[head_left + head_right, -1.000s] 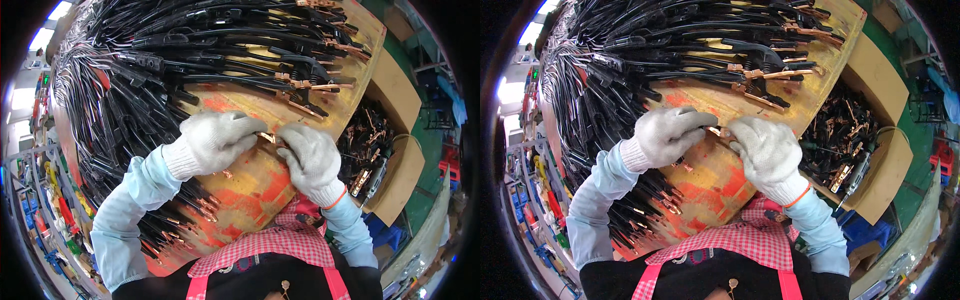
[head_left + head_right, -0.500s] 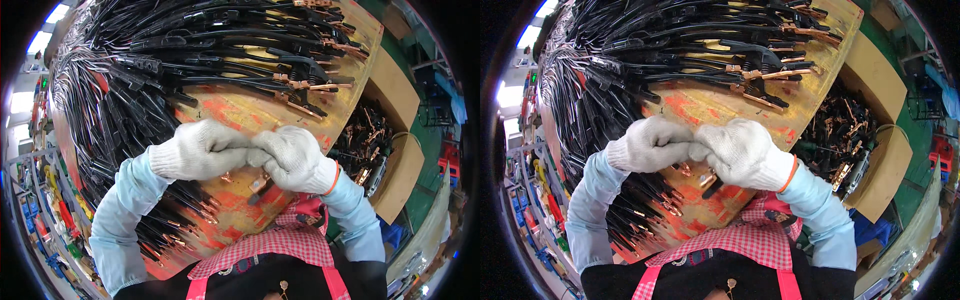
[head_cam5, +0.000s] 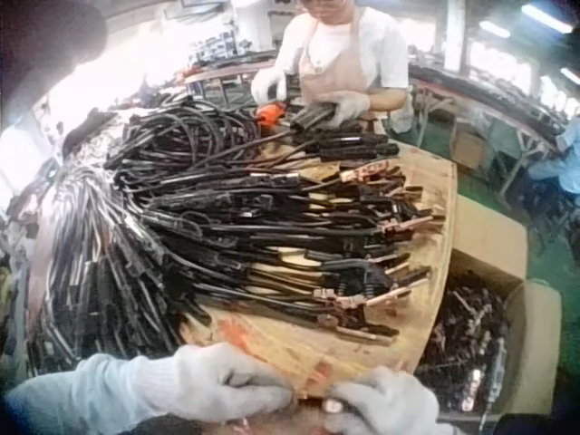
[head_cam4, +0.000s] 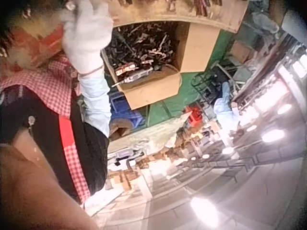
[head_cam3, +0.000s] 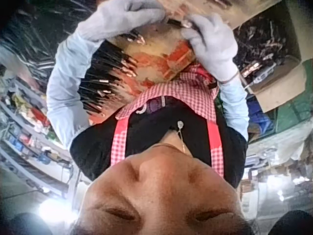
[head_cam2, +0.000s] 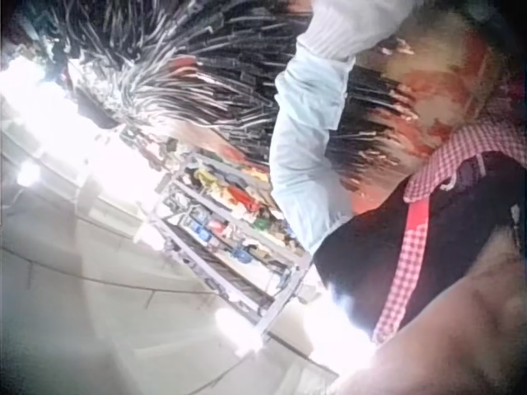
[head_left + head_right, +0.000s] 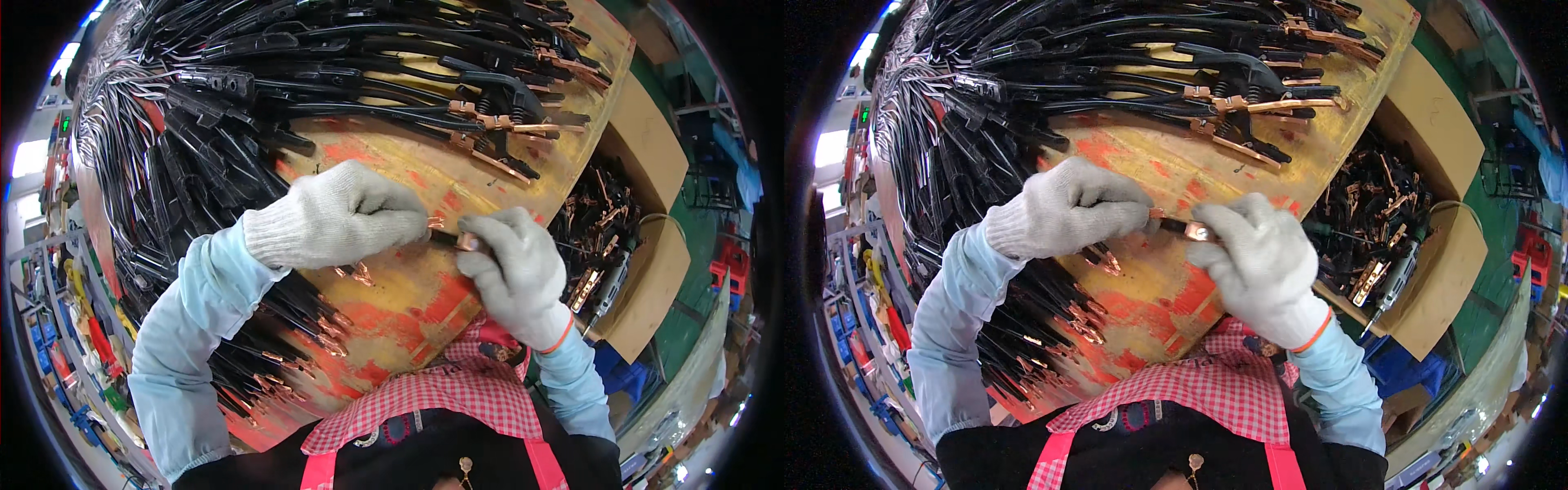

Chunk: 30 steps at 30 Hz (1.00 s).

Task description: Attaching copper connectors to the ends of power cables using a pneumatic screwdriver.

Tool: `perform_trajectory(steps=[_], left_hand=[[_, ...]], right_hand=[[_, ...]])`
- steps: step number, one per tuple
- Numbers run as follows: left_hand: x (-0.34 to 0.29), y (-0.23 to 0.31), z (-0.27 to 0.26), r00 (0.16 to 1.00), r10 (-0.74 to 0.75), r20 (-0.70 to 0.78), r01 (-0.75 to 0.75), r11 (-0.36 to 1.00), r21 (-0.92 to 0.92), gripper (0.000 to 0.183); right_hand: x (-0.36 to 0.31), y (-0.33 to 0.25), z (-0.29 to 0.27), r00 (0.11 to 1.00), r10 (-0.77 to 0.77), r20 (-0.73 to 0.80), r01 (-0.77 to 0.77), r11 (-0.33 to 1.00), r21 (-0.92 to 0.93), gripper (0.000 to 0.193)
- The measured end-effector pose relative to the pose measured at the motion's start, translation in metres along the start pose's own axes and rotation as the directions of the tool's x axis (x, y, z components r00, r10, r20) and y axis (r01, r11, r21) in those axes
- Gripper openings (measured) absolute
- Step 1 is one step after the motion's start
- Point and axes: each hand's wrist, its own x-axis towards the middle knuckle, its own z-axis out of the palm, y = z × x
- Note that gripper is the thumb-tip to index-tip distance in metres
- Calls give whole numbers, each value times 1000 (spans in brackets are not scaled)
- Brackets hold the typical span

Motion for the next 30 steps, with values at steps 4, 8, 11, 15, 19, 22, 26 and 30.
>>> perform_trajectory(steps=[4, 8, 11, 15, 19, 22, 26, 30], left_hand=[[-1, 0, 3, 998, 50, -46, -45, 994, 97, 28], [-2, 5, 4, 999, -24, -42, 27, 997, 74, 28], [-3, 8, 4, 999, -17, -42, 21, 995, 102, 27], [0, 1, 4, 1000, -17, 8, 16, 994, 106, 25], [1, 4, 6, 999, -51, 7, 49, 985, 166, 24], [4, 3, 7, 997, -77, 13, 75, 990, 119, 24], [3, 1, 10, 999, -46, -11, 47, 988, 149, 25], [1, -7, 10, 994, 109, -12, -103, 965, 240, 26]], right_hand=[[3, -9, 12, 1000, 4, -14, -6, 993, -116, 37], [5, -10, 19, 1000, 7, -28, -10, 996, -86, 37], [2, -5, 25, 997, -19, -72, 18, 1000, -8, 38], [2, -1, 25, 998, -46, -49, 47, 999, 26, 36], [7, -2, 12, 995, -79, 69, 85, 992, -90, 35], [7, 0, 12, 995, -77, 60, 80, 996, -35, 33], [5, 2, 14, 998, -56, 34, 55, 998, 43, 29], [4, 15, 2, 929, -366, 65, 367, 930, -11, 22]])
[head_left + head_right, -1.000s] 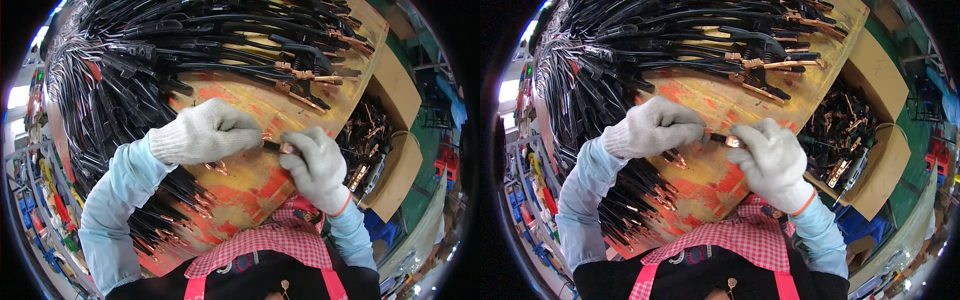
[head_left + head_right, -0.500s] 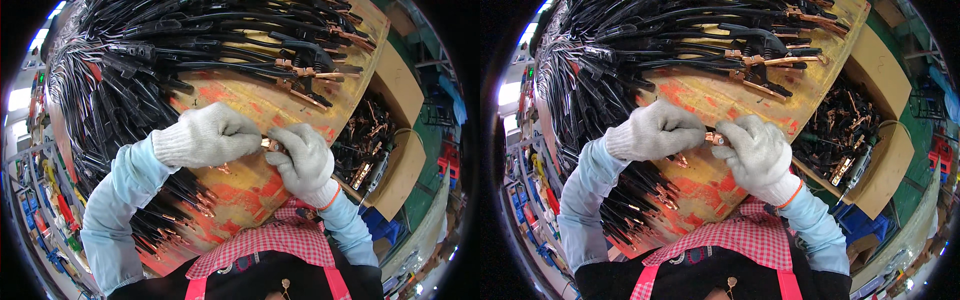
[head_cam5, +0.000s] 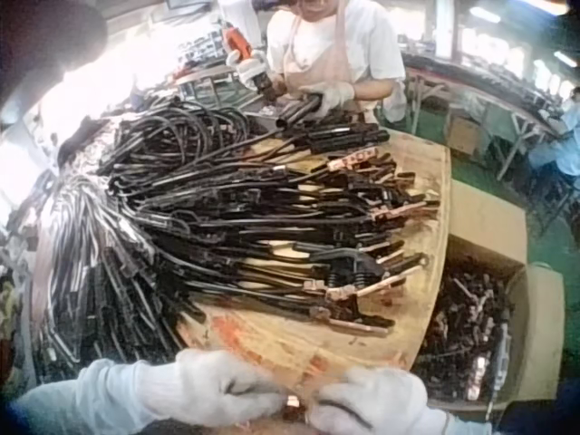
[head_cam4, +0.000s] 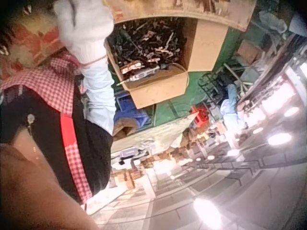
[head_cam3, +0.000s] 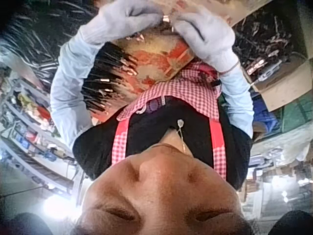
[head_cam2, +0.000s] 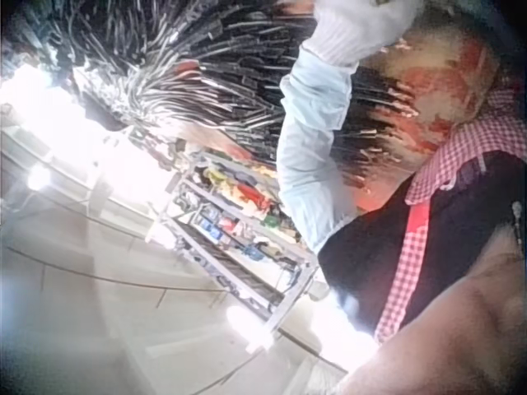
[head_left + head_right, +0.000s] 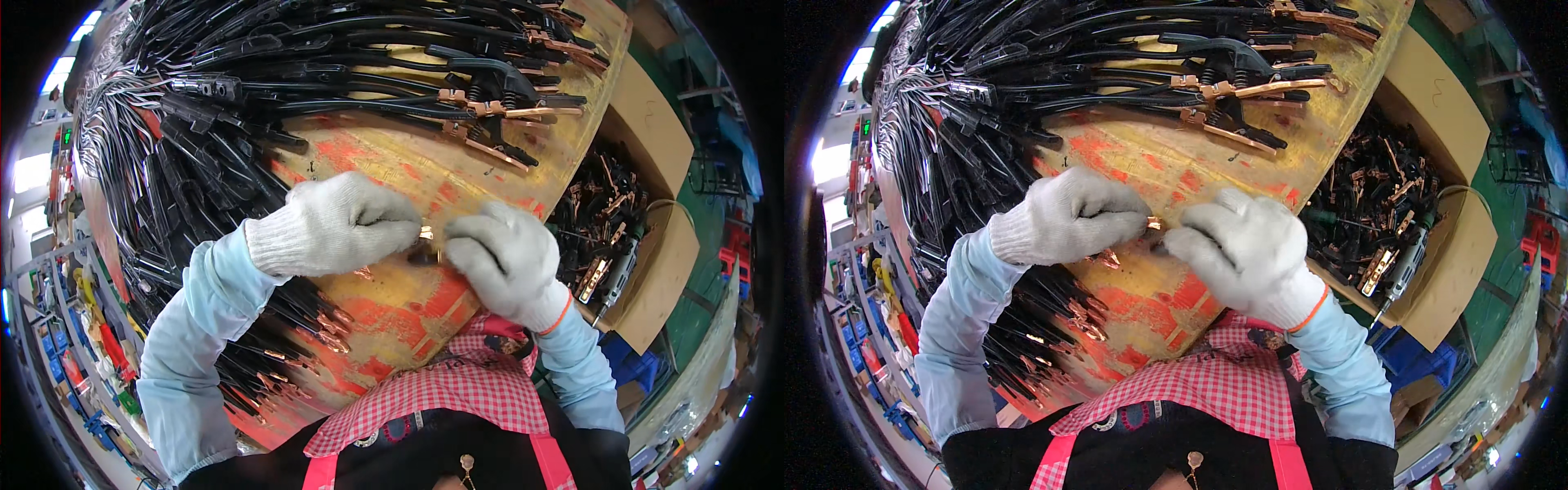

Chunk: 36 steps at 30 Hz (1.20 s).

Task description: Attaching copper connectors to the ends of power cables using a pneumatic screwdriver.

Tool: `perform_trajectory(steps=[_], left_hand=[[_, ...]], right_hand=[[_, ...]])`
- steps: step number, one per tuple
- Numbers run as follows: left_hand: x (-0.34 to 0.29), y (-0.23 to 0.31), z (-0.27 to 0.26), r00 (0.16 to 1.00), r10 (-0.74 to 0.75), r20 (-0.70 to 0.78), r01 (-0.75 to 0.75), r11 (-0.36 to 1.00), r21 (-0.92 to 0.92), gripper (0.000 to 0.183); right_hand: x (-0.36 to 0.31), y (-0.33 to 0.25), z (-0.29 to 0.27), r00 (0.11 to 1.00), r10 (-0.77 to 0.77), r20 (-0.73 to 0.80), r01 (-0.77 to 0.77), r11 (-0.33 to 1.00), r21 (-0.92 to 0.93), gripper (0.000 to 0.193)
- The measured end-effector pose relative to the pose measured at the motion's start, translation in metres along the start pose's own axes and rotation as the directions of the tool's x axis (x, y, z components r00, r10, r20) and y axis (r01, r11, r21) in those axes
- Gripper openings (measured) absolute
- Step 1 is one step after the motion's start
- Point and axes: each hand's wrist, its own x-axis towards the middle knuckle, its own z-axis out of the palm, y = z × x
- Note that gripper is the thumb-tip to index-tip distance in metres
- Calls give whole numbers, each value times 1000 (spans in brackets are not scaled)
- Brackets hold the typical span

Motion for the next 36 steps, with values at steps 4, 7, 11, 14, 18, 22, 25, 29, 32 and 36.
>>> perform_trajectory(steps=[4, 7, 11, 14, 18, 22, 25, 29, 32, 36], left_hand=[[-2, 7, -1, 999, 27, -32, -27, 1000, 6, 22], [-7, 8, 6, 988, 89, -124, -61, 974, 217, 18], [-5, 9, 4, 997, 27, -67, -17, 989, 145, 23], [-2, 6, -5, 998, -20, 53, 25, 995, -99, 21], [1, 7, -12, 993, -43, 107, 54, 993, -107, 23], [0, 0, -7, 996, -67, 62, 79, 974, -210, 23], [-1, 10, -9, 989, -135, 66, 147, 960, -240, 23], [0, 4, -6, 994, -104, 41, 111, 969, -222, 29], [1, -1, -5, 998, -45, 41, 52, 977, -206, 29], [1, -4, -3, 999, -32, 35, 38, 979, -201, 28]], right_hand=[[1, -1, 0, 987, 122, 107, -132, 987, 89, 27], [13, -1, 8, 964, 143, 225, -216, 914, 344, 34], [34, -8, 1, 552, 446, 704, -823, 155, 547, 39], [30, -9, 6, 595, 421, 685, -792, 162, 589, 42], [22, -10, 4, 727, 445, 523, -685, 419, 596, 33], [-1, -14, -6, 725, 632, 274, -658, 518, 546, 21], [-1, -19, -8, 909, 417, -13, -405, 888, 220, 18], [1, -23, 8, 920, 389, -45, -387, 921, 50, 33], [1, -23, 12, 935, 350, -62, -349, 937, 26, 40], [3, -23, 17, 936, 337, -103, -330, 941, 76, 42]])
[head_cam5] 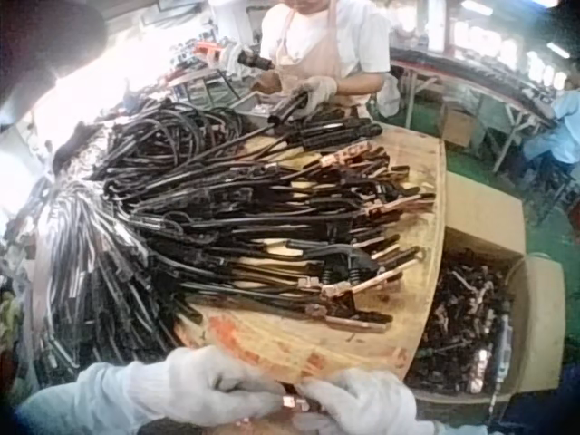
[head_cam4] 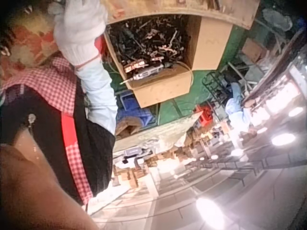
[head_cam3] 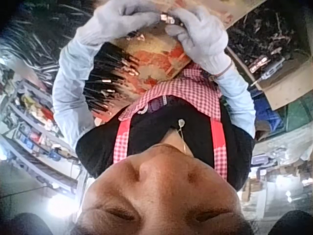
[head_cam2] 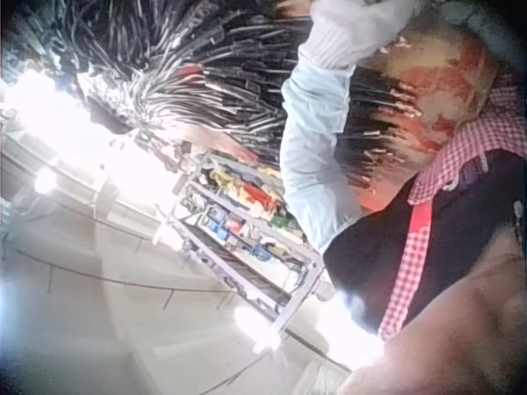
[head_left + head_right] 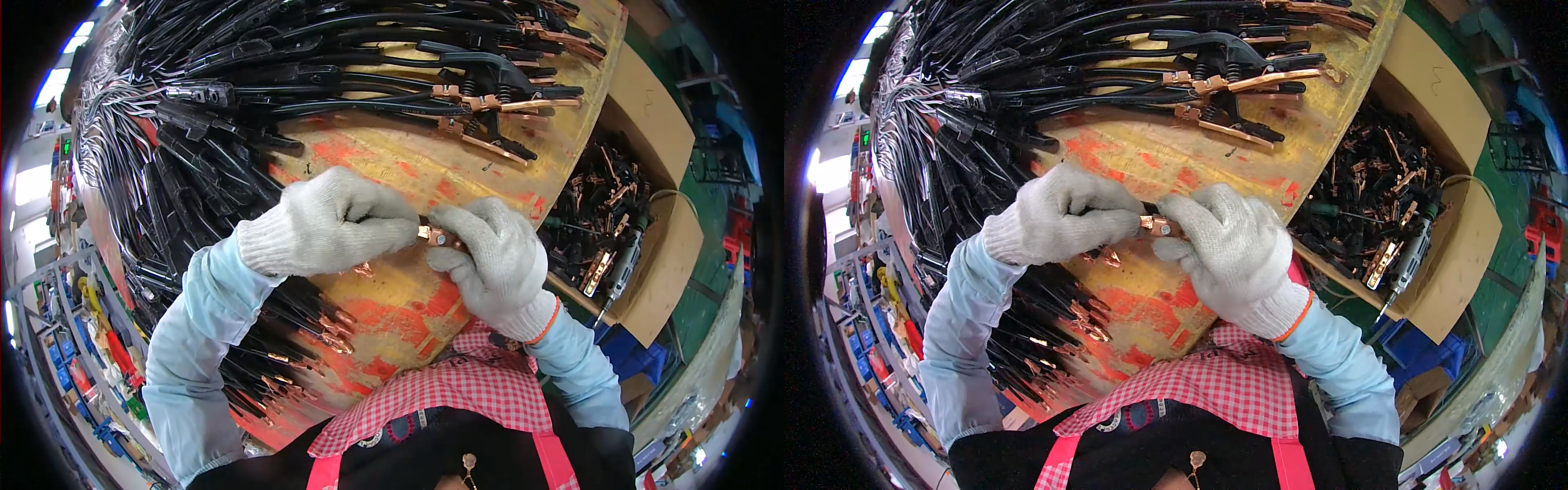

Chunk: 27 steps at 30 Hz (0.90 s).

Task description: Attaching copper connectors to the ends of power cables using a pneumatic screwdriver.

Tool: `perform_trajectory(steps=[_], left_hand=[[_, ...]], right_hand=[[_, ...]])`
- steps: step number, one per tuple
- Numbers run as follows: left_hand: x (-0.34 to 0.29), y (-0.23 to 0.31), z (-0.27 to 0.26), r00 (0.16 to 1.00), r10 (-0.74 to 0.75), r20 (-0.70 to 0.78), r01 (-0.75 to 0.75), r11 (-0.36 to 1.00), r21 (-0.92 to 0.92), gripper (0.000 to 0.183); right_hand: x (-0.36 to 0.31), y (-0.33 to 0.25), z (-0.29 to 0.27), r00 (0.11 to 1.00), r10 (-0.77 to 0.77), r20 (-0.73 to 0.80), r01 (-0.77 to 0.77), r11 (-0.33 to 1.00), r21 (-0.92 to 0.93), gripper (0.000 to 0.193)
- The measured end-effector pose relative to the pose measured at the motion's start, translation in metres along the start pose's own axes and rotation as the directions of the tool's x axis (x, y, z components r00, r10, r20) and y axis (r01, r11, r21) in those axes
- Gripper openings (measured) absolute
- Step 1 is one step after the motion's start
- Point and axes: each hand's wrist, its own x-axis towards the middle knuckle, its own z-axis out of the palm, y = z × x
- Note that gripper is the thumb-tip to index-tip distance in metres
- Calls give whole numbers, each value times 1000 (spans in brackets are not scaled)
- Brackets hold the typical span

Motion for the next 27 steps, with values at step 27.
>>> perform_trajectory(steps=[27], left_hand=[[2, 15, 2, 999, -8, -34, 18, 948, 317, 22]], right_hand=[[26, 19, 7, 953, -271, 134, 282, 956, -74, 33]])
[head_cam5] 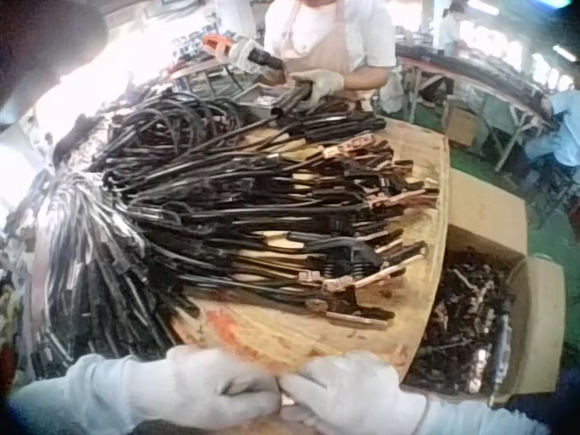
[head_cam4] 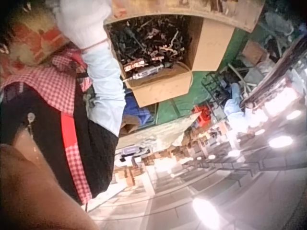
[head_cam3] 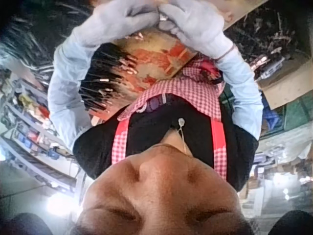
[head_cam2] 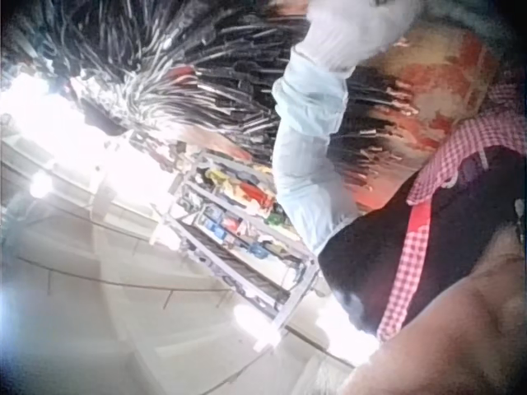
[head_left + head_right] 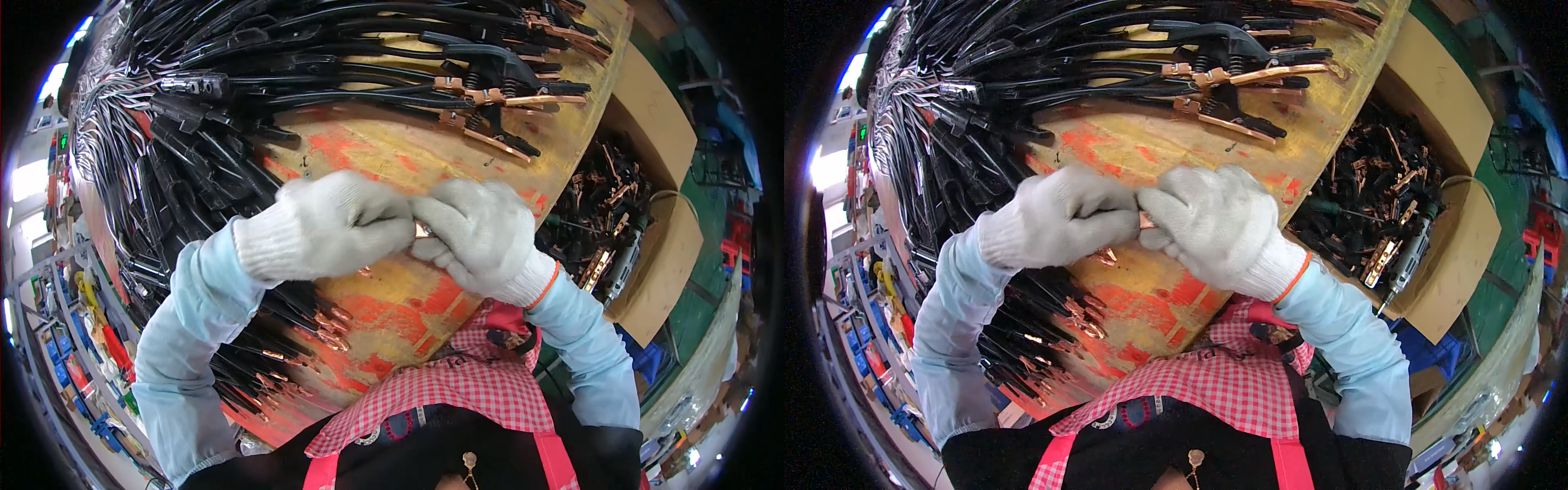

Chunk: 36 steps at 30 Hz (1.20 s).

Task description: Attaching copper connectors to the ends of power cables using a pneumatic screwdriver.

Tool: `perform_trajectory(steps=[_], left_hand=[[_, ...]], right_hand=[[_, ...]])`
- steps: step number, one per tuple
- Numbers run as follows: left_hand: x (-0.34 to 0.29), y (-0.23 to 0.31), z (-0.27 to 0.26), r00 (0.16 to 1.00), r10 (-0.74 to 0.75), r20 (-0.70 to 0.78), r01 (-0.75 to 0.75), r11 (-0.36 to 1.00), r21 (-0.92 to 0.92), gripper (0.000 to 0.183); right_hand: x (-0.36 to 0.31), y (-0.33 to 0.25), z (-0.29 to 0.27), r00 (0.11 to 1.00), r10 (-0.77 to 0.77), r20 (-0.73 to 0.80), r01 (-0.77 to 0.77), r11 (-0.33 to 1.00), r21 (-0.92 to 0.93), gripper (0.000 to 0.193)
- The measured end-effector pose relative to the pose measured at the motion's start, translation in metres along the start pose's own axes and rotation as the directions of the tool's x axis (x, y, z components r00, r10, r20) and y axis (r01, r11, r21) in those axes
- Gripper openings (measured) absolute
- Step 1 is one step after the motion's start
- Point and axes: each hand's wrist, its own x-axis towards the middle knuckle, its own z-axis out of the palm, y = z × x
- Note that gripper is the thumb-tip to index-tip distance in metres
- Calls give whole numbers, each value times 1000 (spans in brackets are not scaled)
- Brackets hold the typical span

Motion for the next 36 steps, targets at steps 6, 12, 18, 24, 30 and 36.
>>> perform_trajectory(steps=[6, 12, 18, 24, 30, 36], left_hand=[[-19, -29, 21, 899, 349, -264, -142, 803, 579, 17], [-15, -22, 20, 914, 335, -230, -120, 762, 636, 14], [-11, -16, 18, 932, 310, -186, -116, 746, 656, 12], [-9, -31, 24, 847, 425, -319, -213, 822, 529, 36], [-10, -18, 31, 873, 371, -316, -177, 846, 503, 48], [-2, -24, 35, 863, 388, -322, -196, 846, 495, 40]], right_hand=[[3, 3, 1, 999, -26, 31, 26, 1000, 8, 30], [5, 5, 4, 997, -45, 63, 42, 998, 49, 29], [6, 7, 9, 997, -69, 39, 65, 994, 87, 32], [-6, 3, -27, 993, 97, -72, -102, 992, -73, 51], [-178, 97, -76, 402, 671, -623, -913, 248, -323, 75], [-301, 145, -56, -23, 812, -584, -996, -68, -55, 90]])
